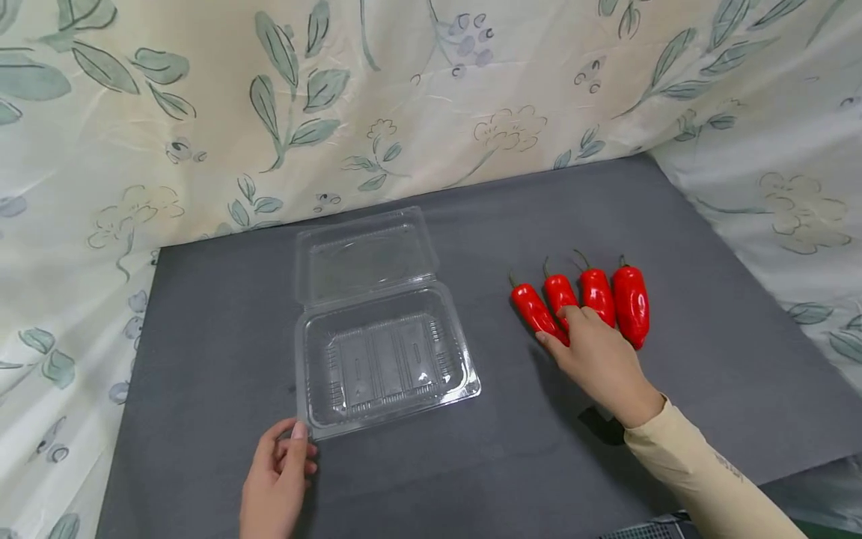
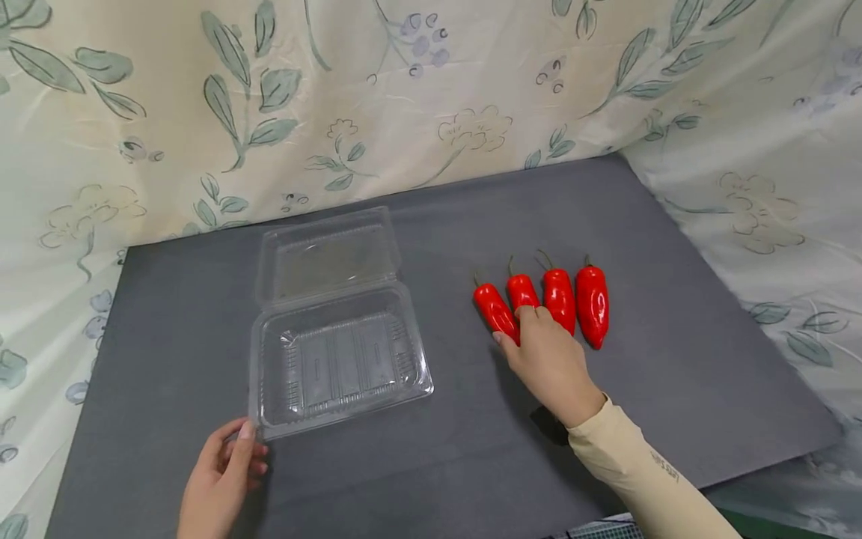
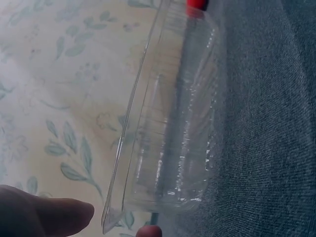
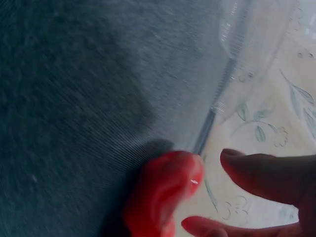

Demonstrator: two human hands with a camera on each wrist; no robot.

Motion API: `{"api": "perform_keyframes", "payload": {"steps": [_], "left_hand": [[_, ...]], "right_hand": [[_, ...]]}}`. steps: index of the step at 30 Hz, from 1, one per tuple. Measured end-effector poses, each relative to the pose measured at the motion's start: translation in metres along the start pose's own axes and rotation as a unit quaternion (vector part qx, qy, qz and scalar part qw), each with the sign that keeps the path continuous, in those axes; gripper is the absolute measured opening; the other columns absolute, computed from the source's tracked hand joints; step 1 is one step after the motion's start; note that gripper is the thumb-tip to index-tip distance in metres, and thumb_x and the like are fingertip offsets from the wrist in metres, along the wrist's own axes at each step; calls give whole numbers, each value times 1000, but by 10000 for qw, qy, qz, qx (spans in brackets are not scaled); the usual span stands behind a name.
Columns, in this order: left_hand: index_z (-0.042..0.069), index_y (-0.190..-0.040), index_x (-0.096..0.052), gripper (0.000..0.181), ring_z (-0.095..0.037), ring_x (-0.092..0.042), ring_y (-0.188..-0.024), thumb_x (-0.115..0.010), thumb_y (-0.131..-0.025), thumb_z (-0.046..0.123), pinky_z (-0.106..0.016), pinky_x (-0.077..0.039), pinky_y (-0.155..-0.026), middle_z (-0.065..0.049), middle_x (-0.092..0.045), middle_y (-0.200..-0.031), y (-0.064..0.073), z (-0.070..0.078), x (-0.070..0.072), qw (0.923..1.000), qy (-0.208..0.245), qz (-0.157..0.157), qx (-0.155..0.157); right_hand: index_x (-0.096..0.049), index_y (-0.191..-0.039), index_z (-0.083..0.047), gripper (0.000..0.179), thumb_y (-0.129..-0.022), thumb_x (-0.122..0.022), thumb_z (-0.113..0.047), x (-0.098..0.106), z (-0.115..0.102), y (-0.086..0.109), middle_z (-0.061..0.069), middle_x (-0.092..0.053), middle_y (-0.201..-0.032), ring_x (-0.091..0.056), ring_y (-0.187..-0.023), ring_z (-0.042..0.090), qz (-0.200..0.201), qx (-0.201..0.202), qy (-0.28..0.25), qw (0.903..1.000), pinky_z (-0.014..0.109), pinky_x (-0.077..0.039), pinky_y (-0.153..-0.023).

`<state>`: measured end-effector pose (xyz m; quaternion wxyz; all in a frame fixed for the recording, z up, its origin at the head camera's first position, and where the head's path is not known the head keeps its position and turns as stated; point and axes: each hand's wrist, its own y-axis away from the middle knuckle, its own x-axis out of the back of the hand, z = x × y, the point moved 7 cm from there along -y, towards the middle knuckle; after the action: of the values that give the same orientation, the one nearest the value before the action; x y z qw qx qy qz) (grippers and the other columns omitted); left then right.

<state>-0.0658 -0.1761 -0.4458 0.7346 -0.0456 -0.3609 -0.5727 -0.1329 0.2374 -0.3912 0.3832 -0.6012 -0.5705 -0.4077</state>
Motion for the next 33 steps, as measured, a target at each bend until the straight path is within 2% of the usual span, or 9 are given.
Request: {"api": "perform_keyframes", "payload": {"steps": [4,9,19,25,29,33], "left_hand": [[9,-134,-46,53,-3,-57,-66,-40,-100,50,-22,-47,-59,-5,-66,-90,-2,3,0,9999,107,5,-59],[9,-134,-46,54,-4,-58,-68,-41,-99,50,-21,-48,-63,-7,-66,-92,-4,3,-4,9995,289,-82,-71],[9,-132,-49,45,-7,-61,-70,-47,-100,41,-20,-49,-67,-9,-65,-92,-6,8,-6,9953,940,-23,-236],[11,-130,-51,42,-9,-62,-70,-48,-100,41,-21,-50,-68,-7,-65,-92,-8,3,-5,9942,1038,-23,-274],[10,-130,-52,40,-7,-61,-68,-50,-100,37,-21,-50,-67,-7,-65,-91,-9,-1,-3,9935,1083,51,-336],[11,-127,-55,35,-6,-60,-67,-52,-100,33,-20,-49,-67,-7,-65,-90,-8,-3,-1,9929,1131,119,-340]], "right_hand": [[-56,-97,5,39,-81,-75,-25,-3,0,-3,12,-51,-70,-47,-51,19,91,-45,170,9998,31,-42,-45],[-57,-101,6,43,-79,-77,-25,-5,1,-6,12,-54,-69,-49,-52,20,173,-55,273,9995,36,-43,-45],[-57,-98,5,42,-80,-77,-26,-9,-1,-12,9,-52,-63,-46,-47,19,216,-35,315,9993,34,-41,-41],[-56,-91,3,36,-81,-76,-25,-14,-3,-13,5,-48,-56,-43,-44,18,150,-10,286,9995,30,-38,-41],[-56,-92,4,35,-82,-74,-24,-17,-8,-14,4,-46,-53,-42,-42,17,61,14,213,9998,29,-38,-41],[-56,-93,4,34,-80,-75,-22,-16,-14,-15,3,-46,-52,-42,-42,16,215,84,144,9996,29,-39,-43]]}}
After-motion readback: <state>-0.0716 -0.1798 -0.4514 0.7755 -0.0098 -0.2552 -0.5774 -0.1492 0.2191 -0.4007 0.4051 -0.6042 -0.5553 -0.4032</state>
